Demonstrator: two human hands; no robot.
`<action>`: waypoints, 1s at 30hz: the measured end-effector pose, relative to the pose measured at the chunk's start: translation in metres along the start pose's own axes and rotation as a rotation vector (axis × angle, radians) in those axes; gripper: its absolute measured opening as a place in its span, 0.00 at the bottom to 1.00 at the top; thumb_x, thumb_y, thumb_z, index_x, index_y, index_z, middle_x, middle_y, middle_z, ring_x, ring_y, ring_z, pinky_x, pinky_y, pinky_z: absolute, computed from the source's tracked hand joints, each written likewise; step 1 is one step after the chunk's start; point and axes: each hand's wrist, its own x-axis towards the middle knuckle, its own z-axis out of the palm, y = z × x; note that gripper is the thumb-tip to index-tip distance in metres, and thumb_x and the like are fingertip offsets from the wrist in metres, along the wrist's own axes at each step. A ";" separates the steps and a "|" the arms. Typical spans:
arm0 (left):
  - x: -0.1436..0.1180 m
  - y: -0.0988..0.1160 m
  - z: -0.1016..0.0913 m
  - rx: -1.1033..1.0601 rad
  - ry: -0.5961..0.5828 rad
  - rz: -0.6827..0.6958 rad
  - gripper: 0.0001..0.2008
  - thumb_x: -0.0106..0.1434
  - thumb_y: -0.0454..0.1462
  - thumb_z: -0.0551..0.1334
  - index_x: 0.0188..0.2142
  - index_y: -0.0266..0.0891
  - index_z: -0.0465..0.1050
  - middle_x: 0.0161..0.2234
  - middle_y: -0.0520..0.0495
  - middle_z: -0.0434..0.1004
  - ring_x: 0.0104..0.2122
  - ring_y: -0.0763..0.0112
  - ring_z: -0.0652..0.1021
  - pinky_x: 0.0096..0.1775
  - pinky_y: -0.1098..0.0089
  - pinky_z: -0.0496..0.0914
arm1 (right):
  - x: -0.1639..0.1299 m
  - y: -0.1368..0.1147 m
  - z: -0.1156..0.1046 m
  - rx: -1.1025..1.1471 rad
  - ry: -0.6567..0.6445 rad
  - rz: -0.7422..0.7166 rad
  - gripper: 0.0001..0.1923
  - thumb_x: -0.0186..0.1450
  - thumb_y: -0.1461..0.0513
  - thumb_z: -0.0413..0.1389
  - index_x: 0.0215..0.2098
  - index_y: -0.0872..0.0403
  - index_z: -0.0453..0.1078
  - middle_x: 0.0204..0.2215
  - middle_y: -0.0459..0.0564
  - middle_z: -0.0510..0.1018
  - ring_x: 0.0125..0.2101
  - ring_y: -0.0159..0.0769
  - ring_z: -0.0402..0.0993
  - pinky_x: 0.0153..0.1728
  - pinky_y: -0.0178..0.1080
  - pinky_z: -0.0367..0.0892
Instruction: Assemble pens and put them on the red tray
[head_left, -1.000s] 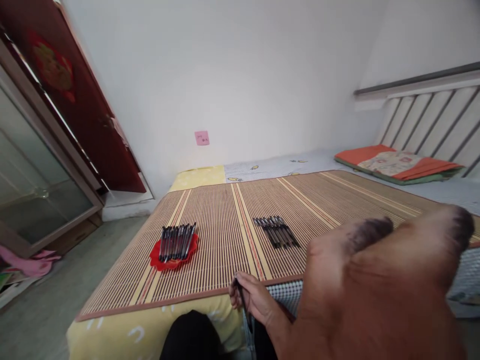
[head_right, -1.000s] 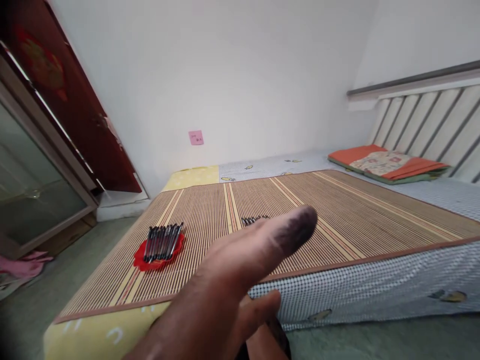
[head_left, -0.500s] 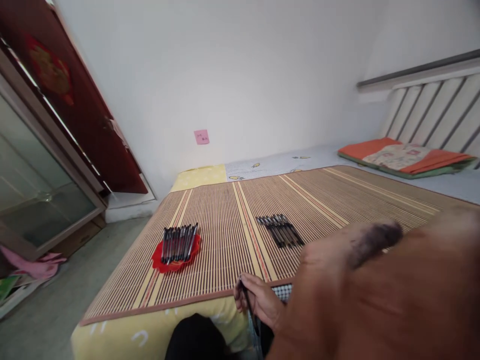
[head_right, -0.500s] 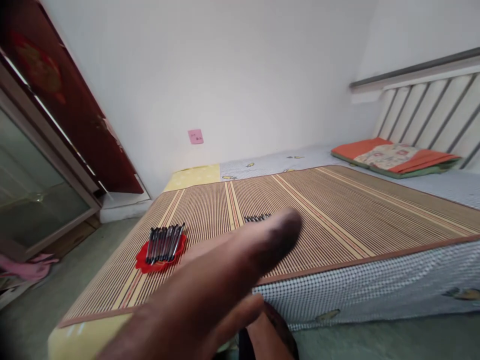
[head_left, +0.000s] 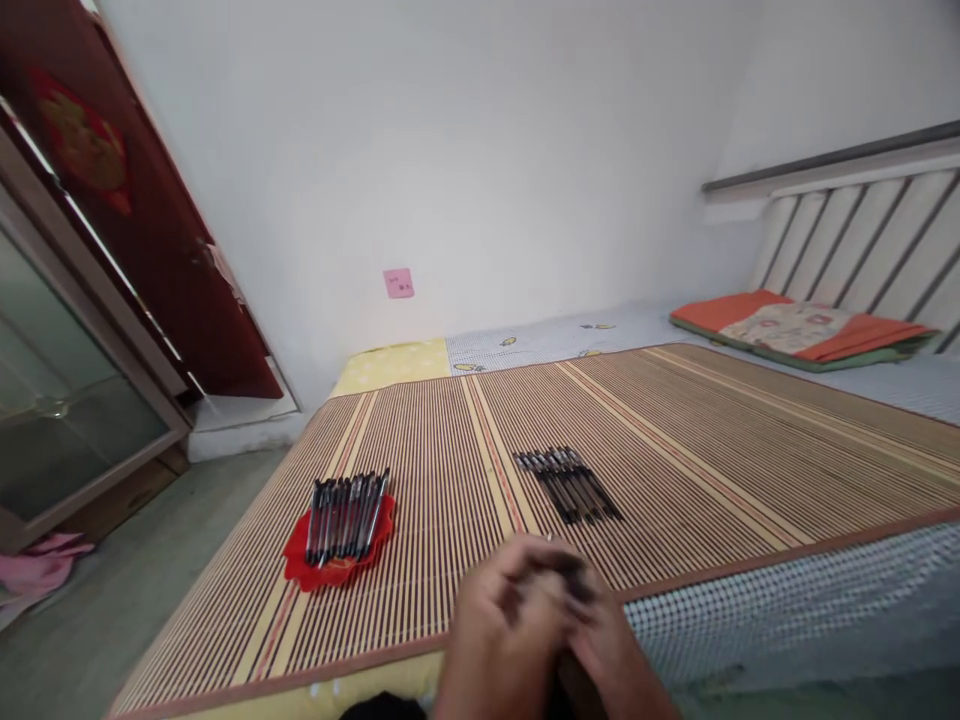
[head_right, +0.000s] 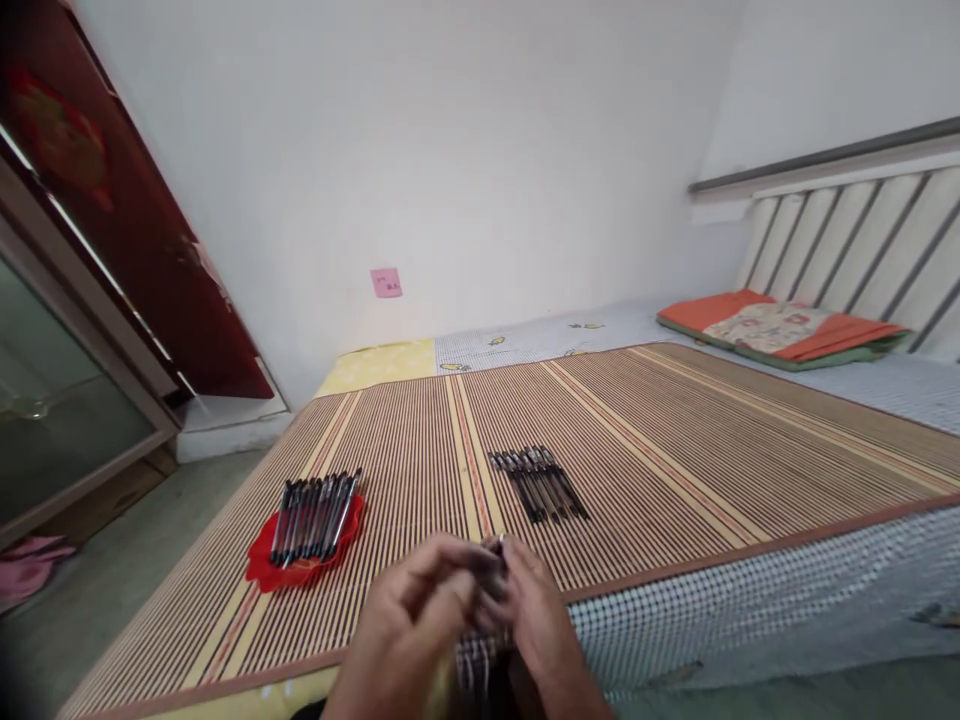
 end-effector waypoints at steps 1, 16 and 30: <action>0.015 -0.005 -0.014 0.060 0.170 0.049 0.09 0.59 0.42 0.69 0.33 0.39 0.79 0.30 0.44 0.80 0.31 0.65 0.79 0.36 0.68 0.72 | 0.009 -0.005 -0.001 0.054 0.019 0.007 0.21 0.55 0.41 0.64 0.30 0.49 0.78 0.30 0.50 0.81 0.35 0.45 0.80 0.36 0.43 0.75; 0.120 -0.075 -0.129 -0.288 0.266 -0.054 0.20 0.51 0.44 0.75 0.37 0.35 0.74 0.24 0.54 0.71 0.17 0.84 0.62 0.18 0.81 0.53 | 0.145 0.009 0.058 -1.065 -0.030 -0.317 0.19 0.70 0.64 0.46 0.51 0.60 0.76 0.47 0.62 0.79 0.49 0.45 0.72 0.51 0.42 0.63; 0.120 -0.087 -0.145 -0.463 0.309 -0.090 0.18 0.50 0.38 0.77 0.37 0.34 0.75 0.28 0.49 0.75 0.24 0.76 0.73 0.23 0.78 0.65 | 0.161 0.032 0.031 -1.833 0.057 -0.231 0.14 0.68 0.69 0.49 0.46 0.61 0.76 0.47 0.65 0.76 0.49 0.49 0.70 0.45 0.42 0.58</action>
